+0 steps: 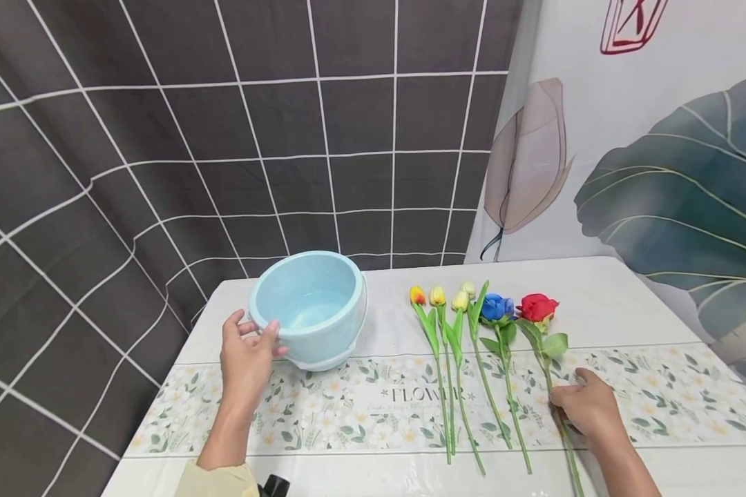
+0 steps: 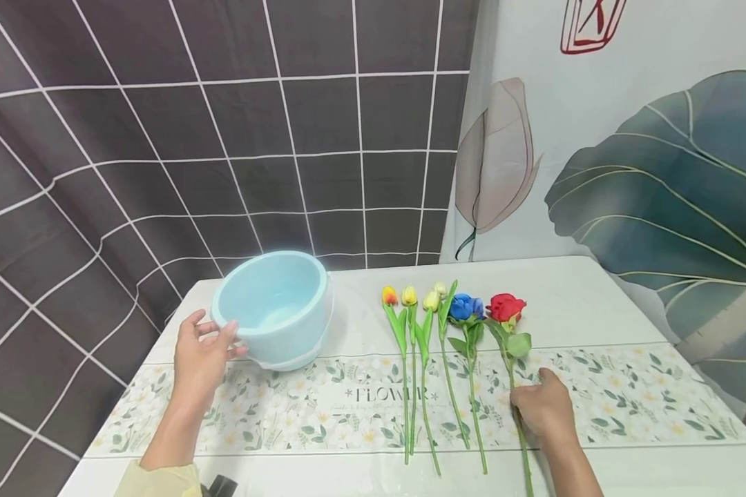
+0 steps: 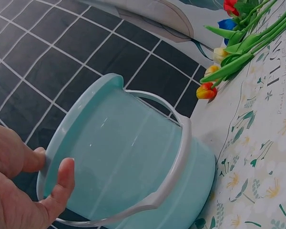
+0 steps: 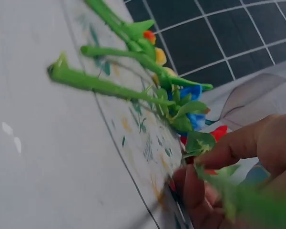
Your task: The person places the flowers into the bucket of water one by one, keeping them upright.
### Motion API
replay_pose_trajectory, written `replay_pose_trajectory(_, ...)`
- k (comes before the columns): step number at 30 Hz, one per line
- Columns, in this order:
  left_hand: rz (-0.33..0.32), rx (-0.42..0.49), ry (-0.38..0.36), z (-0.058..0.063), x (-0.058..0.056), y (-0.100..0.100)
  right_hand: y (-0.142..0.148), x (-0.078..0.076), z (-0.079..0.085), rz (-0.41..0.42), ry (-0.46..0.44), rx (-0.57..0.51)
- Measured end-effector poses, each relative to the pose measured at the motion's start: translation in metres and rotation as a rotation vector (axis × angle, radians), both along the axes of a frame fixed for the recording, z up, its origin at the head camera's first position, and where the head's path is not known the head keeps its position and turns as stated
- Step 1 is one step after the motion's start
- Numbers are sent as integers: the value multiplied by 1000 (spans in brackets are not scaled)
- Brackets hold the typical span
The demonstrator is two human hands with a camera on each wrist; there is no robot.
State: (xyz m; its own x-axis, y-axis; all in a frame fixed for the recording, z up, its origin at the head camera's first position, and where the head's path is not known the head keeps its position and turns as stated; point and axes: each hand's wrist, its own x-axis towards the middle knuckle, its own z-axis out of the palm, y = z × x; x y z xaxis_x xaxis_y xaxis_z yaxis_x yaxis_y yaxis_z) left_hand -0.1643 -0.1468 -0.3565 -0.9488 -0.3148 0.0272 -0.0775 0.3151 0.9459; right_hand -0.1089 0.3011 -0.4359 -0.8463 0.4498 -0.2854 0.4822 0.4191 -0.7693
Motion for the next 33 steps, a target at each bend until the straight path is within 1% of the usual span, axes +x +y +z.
replay_pose_trajectory(4,-1,2,-1,-1,0,0,4,3,1,45,13,-289)
replay_pose_trajectory(7,-1,8,-2,-1,-1,0,4,3,1,40,36,-449)
replay_pose_trajectory(12,5,12,1,1,-1,0,3,4,2,38,80,-652)
replay_pose_trajectory(14,7,16,6,2,-1,0,3,5,3,37,89,-713)
replay_pose_trajectory(18,7,29,17,2,-1,0,1,6,3,31,106,-788)
replay_pose_trajectory(23,7,34,23,1,-1,0,-1,6,3,-8,134,-857)
replay_pose_trajectory(27,6,30,17,1,-1,0,-5,6,5,-42,146,-882)
replay_pose_trajectory(33,4,17,1,1,-1,0,-11,4,9,-76,208,-909)
